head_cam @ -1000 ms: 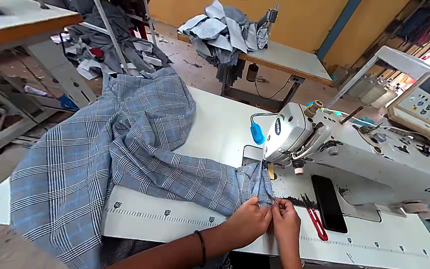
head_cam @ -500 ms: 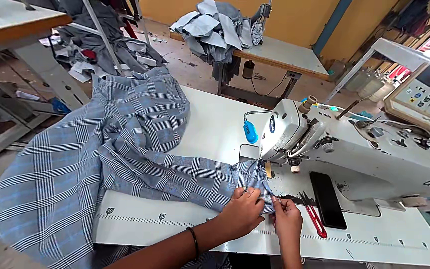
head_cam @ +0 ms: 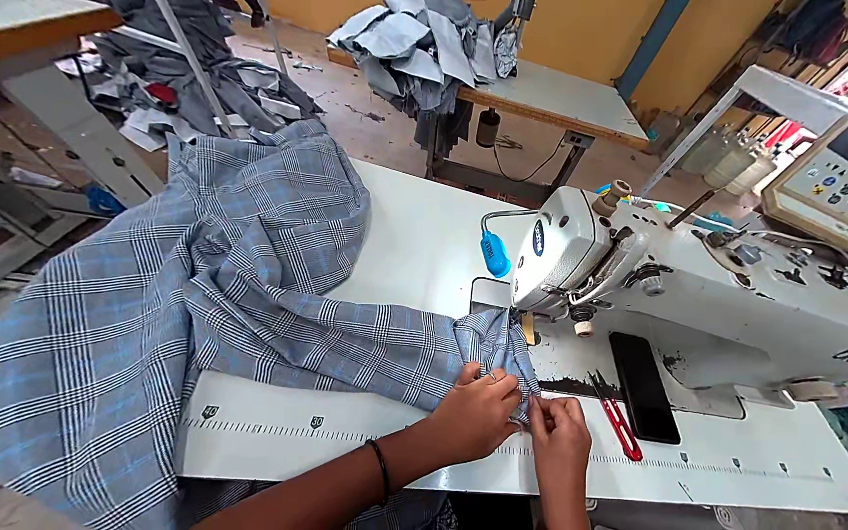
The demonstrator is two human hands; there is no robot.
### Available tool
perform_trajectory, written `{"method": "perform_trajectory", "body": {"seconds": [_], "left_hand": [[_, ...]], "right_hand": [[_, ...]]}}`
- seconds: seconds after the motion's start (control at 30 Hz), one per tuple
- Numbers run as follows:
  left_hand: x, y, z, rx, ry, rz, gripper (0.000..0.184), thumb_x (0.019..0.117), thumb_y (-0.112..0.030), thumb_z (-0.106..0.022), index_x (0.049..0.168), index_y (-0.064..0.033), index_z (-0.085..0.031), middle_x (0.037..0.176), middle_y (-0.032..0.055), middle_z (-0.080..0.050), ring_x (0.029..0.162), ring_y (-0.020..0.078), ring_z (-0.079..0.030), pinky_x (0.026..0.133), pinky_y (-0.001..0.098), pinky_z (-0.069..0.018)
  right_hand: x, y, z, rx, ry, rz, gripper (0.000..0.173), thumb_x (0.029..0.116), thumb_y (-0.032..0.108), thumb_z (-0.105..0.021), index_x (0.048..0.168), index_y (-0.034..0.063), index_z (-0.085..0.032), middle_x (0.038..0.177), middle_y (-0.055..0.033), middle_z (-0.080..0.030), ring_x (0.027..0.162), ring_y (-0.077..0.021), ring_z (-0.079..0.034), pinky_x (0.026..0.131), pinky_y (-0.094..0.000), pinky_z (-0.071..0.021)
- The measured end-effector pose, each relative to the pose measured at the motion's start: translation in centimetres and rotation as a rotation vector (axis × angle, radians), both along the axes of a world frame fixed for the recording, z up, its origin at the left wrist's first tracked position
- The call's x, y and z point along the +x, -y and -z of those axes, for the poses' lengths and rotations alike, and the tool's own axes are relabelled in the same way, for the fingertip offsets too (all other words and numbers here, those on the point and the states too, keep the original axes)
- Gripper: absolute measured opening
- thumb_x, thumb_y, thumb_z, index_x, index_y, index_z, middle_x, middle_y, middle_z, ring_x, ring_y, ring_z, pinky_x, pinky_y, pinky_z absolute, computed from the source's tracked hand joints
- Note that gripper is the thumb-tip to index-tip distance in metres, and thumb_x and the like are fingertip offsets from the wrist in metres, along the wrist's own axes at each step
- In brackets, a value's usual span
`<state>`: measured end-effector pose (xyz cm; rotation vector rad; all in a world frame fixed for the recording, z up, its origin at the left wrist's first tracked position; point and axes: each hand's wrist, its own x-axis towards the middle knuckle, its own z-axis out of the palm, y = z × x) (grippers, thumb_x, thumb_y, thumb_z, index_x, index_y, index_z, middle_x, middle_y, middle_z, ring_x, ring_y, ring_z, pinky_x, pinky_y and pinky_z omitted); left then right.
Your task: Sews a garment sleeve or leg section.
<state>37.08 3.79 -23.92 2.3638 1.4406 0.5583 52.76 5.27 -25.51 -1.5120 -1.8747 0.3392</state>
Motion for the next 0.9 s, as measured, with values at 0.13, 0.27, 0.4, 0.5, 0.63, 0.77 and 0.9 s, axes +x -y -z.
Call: {"method": "perform_trajectory", "body": {"seconds": [0.13,0.27,0.4,0.5,0.63,0.77,0.9], "left_hand": [[-0.2,-0.2,-0.1,-0.021,0.031,0.010,0.036,0.0995,-0.027,-0.063,0.121,0.0016,-0.067,0.123,0.0188,-0.066,0.118,0.0365,-0.061,0.097,0.0631,-0.0380],[-0.6,-0.4,-0.3,-0.096,0.077,0.019,0.040,0.0984,-0.025,-0.065,0.127,0.0021,-0.065,0.128,0.0211,-0.064,0.123,0.0392,-0.058,0.102,0.0668,-0.0337],[-0.7,-0.6,-0.4,-0.101,0.136,0.023,0.046,0.0948,-0.024,-0.065,0.133,0.0005,-0.062,0.124,0.0212,-0.065,0.120,0.0399,-0.059,0.100,0.0679,-0.0333],[-1.1,-0.8,-0.9,-0.148,0.103,0.082,0.047,0.0944,-0.024,-0.063,0.132,0.0045,-0.062,0.124,0.0235,-0.063,0.119,0.0423,-0.057,0.097,0.0687,-0.0322],[-1.3,0.0,-1.1,-0.075,0.016,0.142,0.035,0.0953,-0.024,-0.064,0.117,0.0039,-0.069,0.124,0.0247,-0.063,0.119,0.0439,-0.058,0.101,0.0699,-0.0309],[-1.1,1.8,-0.7,-0.011,-0.033,0.130,0.029,0.0953,-0.018,-0.061,0.111,0.0044,-0.071,0.130,0.0235,-0.066,0.125,0.0411,-0.060,0.108,0.0682,-0.0301],[-1.6,1.7,-0.5,-0.014,-0.008,0.160,0.031,0.0952,-0.015,-0.058,0.116,0.0060,-0.069,0.133,0.0238,-0.065,0.129,0.0398,-0.060,0.111,0.0682,-0.0272]], "right_hand": [[0.7,-2.0,-1.0,-0.226,-0.082,0.026,0.021,0.0870,0.013,-0.078,0.089,-0.0071,-0.071,0.092,-0.0233,-0.065,0.091,-0.0385,-0.062,0.083,-0.0525,-0.0495],[0.9,-2.5,-1.8,-0.392,-0.098,0.019,0.025,0.0900,0.015,-0.077,0.100,-0.0070,-0.072,0.108,-0.0248,-0.064,0.102,-0.0399,-0.059,0.090,-0.0572,-0.0447],[-0.7,-1.0,-1.7,-0.101,-0.183,-0.038,0.012,0.0865,0.002,-0.070,0.090,-0.0089,-0.067,0.083,-0.0180,-0.066,0.069,-0.0207,-0.065,0.064,-0.0333,-0.0544],[-2.0,0.1,-1.3,0.085,-0.148,-0.038,0.008,0.0826,-0.002,-0.069,0.087,-0.0077,-0.067,0.083,-0.0170,-0.066,0.066,-0.0179,-0.065,0.061,-0.0283,-0.0548],[-2.1,0.5,-0.7,0.176,-0.054,-0.085,0.005,0.0805,-0.005,-0.069,0.085,-0.0066,-0.071,0.085,-0.0178,-0.065,0.067,-0.0190,-0.064,0.061,-0.0270,-0.0545],[-2.2,0.9,-0.1,0.166,-0.021,-0.102,0.006,0.0802,-0.007,-0.067,0.083,-0.0065,-0.073,0.085,-0.0188,-0.066,0.072,-0.0221,-0.066,0.065,-0.0282,-0.0563],[-2.3,0.9,-0.4,0.080,0.015,-0.107,0.005,0.0822,-0.007,-0.070,0.085,-0.0079,-0.074,0.086,-0.0209,-0.066,0.075,-0.0257,-0.068,0.069,-0.0318,-0.0576]]}}
